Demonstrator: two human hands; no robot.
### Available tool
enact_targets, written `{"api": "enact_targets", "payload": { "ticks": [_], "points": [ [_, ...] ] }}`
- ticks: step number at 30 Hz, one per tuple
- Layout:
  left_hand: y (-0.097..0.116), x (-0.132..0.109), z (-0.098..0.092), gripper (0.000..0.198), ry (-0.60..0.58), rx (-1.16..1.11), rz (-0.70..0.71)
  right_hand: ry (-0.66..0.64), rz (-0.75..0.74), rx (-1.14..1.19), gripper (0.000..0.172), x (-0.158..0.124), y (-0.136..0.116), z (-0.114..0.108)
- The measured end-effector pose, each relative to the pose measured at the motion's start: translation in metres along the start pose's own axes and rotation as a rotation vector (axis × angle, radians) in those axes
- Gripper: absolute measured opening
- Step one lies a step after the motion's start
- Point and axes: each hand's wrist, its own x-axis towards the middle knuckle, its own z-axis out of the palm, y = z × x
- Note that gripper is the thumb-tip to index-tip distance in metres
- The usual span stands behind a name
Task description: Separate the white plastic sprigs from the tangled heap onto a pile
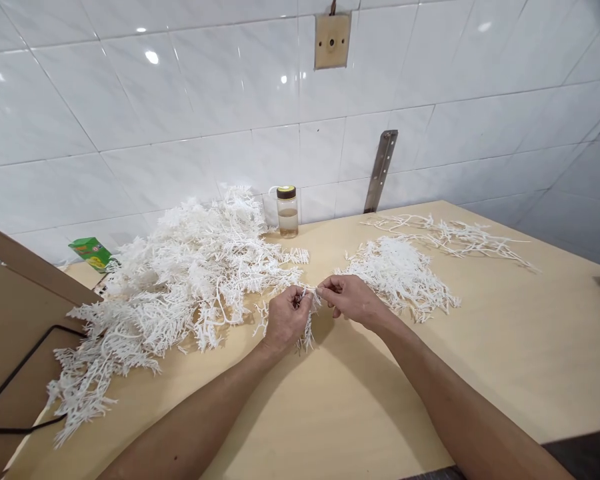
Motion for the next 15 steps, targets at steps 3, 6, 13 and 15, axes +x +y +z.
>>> {"api": "enact_targets", "payload": {
  "ticks": [3,6,13,15],
  "points": [
    [0.001,-0.001,-0.001,0.021,-0.006,0.000,-0.006,0.063,-0.042,-0.100,0.020,0.000,-0.003,0.001],
    [0.003,0.000,-0.002,0.022,-0.001,0.033,-0.018,0.141,-0.131,-0.278,0.018,-0.001,-0.003,0.004],
    [-0.003,0.007,-0.004,0.022,-0.092,0.075,-0.101,0.202,-0.203,-0.741,0.019,0.000,-0.010,0.021],
    [-0.005,0.007,-0.005,0.022,-0.089,0.057,-0.104,0.249,-0.125,-0.810,0.020,0.002,-0.010,0.016]
  ]
}}
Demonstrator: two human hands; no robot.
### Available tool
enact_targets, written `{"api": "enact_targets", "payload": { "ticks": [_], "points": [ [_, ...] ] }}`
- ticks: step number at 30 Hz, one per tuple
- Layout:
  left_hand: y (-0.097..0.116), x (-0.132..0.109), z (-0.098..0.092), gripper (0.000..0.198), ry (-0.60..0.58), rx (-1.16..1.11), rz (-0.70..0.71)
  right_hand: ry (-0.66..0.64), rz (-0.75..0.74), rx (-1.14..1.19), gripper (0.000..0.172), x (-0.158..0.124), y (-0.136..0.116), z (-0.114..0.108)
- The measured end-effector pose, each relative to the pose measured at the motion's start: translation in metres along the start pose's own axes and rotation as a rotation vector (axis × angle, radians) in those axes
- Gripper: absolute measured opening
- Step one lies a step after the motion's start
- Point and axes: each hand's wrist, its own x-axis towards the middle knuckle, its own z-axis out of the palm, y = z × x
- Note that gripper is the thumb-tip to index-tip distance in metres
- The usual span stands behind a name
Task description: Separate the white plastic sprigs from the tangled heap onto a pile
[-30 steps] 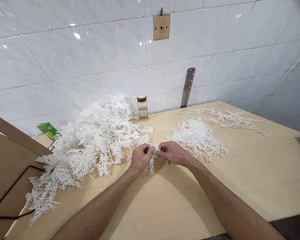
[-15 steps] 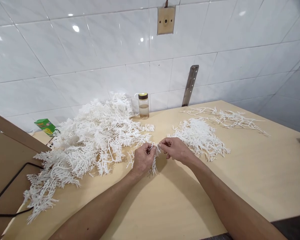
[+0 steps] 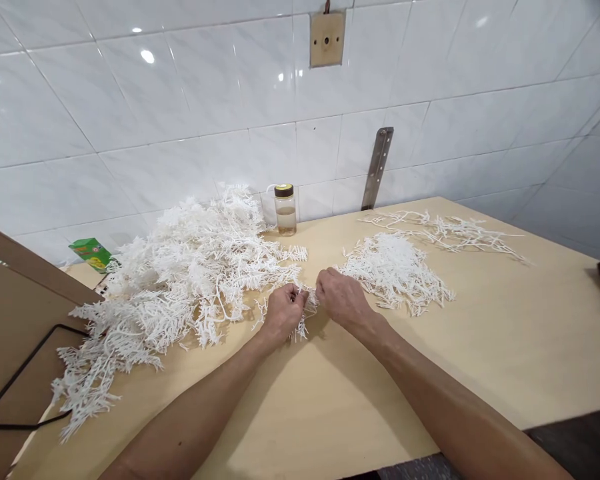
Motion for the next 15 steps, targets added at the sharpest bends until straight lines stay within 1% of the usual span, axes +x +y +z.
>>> {"api": "enact_targets", "payload": {
  "ticks": [2,5,6,7,8,9,11,13,14,15],
  "points": [
    [-0.002,-0.001,0.001,0.022,0.003,-0.062,0.023,0.056,0.135,-0.022,0.022,0.004,0.014,-0.004],
    [-0.003,-0.003,0.004,0.027,-0.021,-0.204,0.044,0.195,0.258,0.030,0.016,0.007,0.044,-0.011],
    [-0.003,-0.004,0.005,0.028,-0.023,-0.248,0.049,0.237,0.295,0.069,0.014,0.008,0.051,-0.013],
    [-0.004,-0.004,0.006,0.029,-0.020,-0.284,0.055,0.257,0.314,0.135,0.014,0.008,0.056,-0.015],
    [-0.004,-0.004,0.006,0.029,-0.011,-0.312,0.061,0.246,0.316,0.225,0.016,0.007,0.057,-0.016],
    [-0.004,-0.005,0.007,0.028,-0.001,-0.331,0.068,0.195,0.294,0.337,0.019,0.006,0.056,-0.016],
    [-0.005,-0.005,0.008,0.027,0.010,-0.339,0.082,-0.002,0.197,0.578,0.025,0.004,0.046,-0.016],
    [-0.006,-0.005,0.008,0.027,0.012,-0.323,0.096,-0.189,0.106,0.749,0.030,0.001,0.033,-0.013],
    [-0.007,-0.005,0.008,0.027,0.011,-0.315,0.100,-0.239,0.084,0.793,0.030,0.000,0.028,-0.011],
    [-0.007,-0.005,0.009,0.026,0.012,-0.310,0.104,-0.258,0.080,0.816,0.030,-0.001,0.024,-0.008]
  ]
}}
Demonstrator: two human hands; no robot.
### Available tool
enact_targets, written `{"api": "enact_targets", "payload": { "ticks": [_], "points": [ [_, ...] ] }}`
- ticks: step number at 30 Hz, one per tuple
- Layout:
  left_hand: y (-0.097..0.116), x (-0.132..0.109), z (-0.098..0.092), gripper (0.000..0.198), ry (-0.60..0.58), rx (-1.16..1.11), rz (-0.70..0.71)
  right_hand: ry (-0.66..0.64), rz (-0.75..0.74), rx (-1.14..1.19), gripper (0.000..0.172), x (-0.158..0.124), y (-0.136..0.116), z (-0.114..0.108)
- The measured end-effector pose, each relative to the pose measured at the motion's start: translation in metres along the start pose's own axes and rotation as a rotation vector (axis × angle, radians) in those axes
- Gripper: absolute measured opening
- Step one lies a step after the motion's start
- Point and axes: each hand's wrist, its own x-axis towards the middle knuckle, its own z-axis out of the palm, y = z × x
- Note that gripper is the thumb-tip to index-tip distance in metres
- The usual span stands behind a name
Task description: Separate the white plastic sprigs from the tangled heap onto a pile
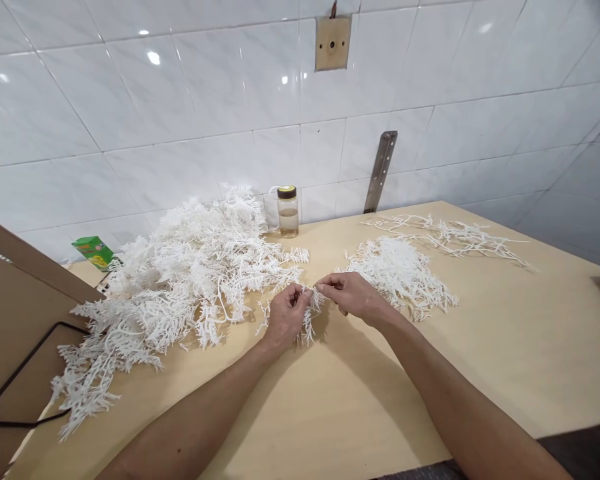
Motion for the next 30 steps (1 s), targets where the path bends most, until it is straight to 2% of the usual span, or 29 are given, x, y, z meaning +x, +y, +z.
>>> {"api": "enact_targets", "payload": {
  "ticks": [4,10,13,17,20,23,25,27,30],
  "points": [
    [-0.002,0.001,0.000,0.027,0.006,-0.005,-0.005,0.003,0.041,0.032,0.025,0.003,0.004,0.009],
    [-0.002,0.001,0.000,0.028,0.007,-0.006,-0.024,-0.004,0.030,0.029,0.021,0.002,0.001,0.007],
    [-0.002,0.001,0.000,0.026,-0.005,0.060,-0.041,0.066,0.004,-0.133,0.016,0.001,-0.005,0.010],
    [-0.002,0.002,0.000,0.024,-0.029,0.121,-0.077,0.259,-0.095,-0.467,0.010,0.003,-0.009,0.025],
    [-0.001,0.004,-0.001,0.024,-0.021,0.156,-0.086,0.301,-0.092,-0.535,0.009,0.008,-0.010,0.030],
    [-0.002,0.003,-0.001,0.025,0.002,0.158,-0.070,0.326,0.056,-0.510,0.011,0.012,-0.004,0.017],
    [-0.003,0.002,-0.001,0.026,0.008,0.130,-0.068,0.450,0.159,-0.583,0.011,0.013,0.005,-0.002],
    [-0.005,0.001,0.000,0.027,-0.001,0.069,-0.072,0.563,0.159,-0.643,0.011,0.012,0.017,-0.021],
    [-0.007,0.001,0.001,0.029,0.007,-0.021,-0.048,0.593,0.120,-0.592,0.017,0.009,0.025,-0.035]
  ]
}}
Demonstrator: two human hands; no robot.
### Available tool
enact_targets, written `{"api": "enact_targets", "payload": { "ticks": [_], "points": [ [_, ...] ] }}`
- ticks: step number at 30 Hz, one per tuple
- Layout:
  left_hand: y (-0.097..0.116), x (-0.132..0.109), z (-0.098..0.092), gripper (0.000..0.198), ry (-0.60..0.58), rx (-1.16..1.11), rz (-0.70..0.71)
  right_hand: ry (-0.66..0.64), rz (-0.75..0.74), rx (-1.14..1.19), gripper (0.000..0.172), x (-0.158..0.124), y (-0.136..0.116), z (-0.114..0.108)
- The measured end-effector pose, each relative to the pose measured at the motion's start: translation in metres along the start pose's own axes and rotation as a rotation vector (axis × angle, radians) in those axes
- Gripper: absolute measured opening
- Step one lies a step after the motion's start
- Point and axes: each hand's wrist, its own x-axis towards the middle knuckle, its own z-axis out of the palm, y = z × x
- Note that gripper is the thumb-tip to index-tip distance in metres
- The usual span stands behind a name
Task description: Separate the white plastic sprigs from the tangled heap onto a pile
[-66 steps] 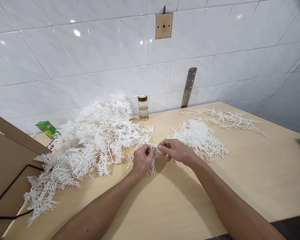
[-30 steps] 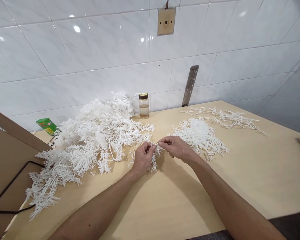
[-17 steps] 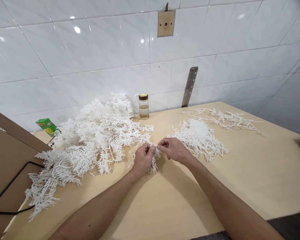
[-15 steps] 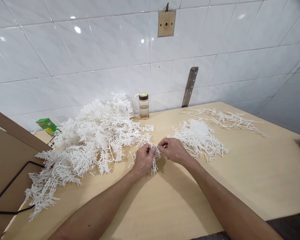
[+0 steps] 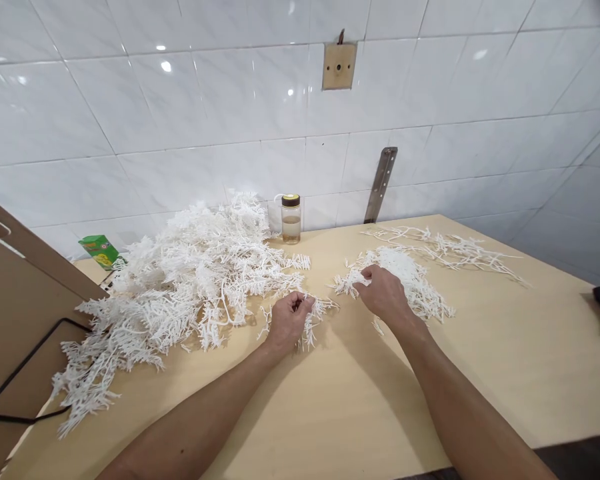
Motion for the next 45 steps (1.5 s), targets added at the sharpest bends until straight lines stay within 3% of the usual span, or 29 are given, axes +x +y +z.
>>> {"api": "enact_targets", "payload": {
  "ticks": [2,5,8,14,19,22,24,28,31,33,35,38,40,42,45],
  "points": [
    [0.000,0.000,0.000,0.028,0.026,-0.017,0.025,-0.141,-0.035,0.164,0.020,-0.005,-0.005,0.000],
    [0.002,-0.001,0.000,0.028,0.035,-0.007,0.038,-0.511,-0.124,0.436,0.033,-0.018,-0.023,0.003],
    [0.005,-0.002,0.000,0.028,0.026,0.016,0.035,-0.645,-0.153,0.529,0.033,-0.027,-0.038,0.008],
    [0.009,-0.003,0.000,0.028,0.051,0.113,0.002,-0.537,-0.184,0.417,0.023,-0.029,-0.045,0.008],
    [0.013,0.001,-0.002,0.025,0.035,0.340,-0.063,-0.318,-0.336,0.108,0.020,-0.039,-0.055,0.015],
    [0.014,0.003,-0.003,0.024,0.044,0.405,-0.084,-0.260,-0.420,-0.021,0.021,-0.044,-0.062,0.023],
    [0.013,0.004,-0.004,0.024,0.067,0.397,-0.083,-0.231,-0.364,-0.051,0.020,-0.039,-0.060,0.024],
    [0.008,0.001,-0.004,0.028,0.027,0.198,-0.041,-0.079,-0.051,-0.049,0.015,-0.012,-0.028,0.012],
    [0.007,0.001,-0.004,0.032,-0.035,0.037,-0.073,0.101,0.080,-0.001,0.014,0.007,0.003,-0.003],
    [0.007,0.001,-0.003,0.035,-0.022,-0.004,-0.101,0.173,0.091,0.047,0.019,0.010,0.010,-0.010],
    [0.007,0.002,-0.003,0.037,-0.003,-0.020,-0.080,0.094,0.041,0.135,0.021,0.004,0.003,-0.013],
    [0.007,0.002,-0.004,0.034,-0.013,-0.056,-0.019,-0.322,-0.075,0.358,0.030,-0.013,-0.021,-0.011],
    [0.007,0.002,-0.004,0.030,-0.025,-0.093,-0.013,-0.516,-0.126,0.474,0.034,-0.023,-0.036,-0.007],
    [0.007,0.003,-0.003,0.027,-0.017,-0.116,-0.015,-0.623,-0.135,0.543,0.032,-0.030,-0.043,-0.002],
    [0.008,0.004,-0.002,0.026,0.001,-0.136,-0.019,-0.658,-0.114,0.593,0.028,-0.032,-0.045,0.005]
  ]
}}
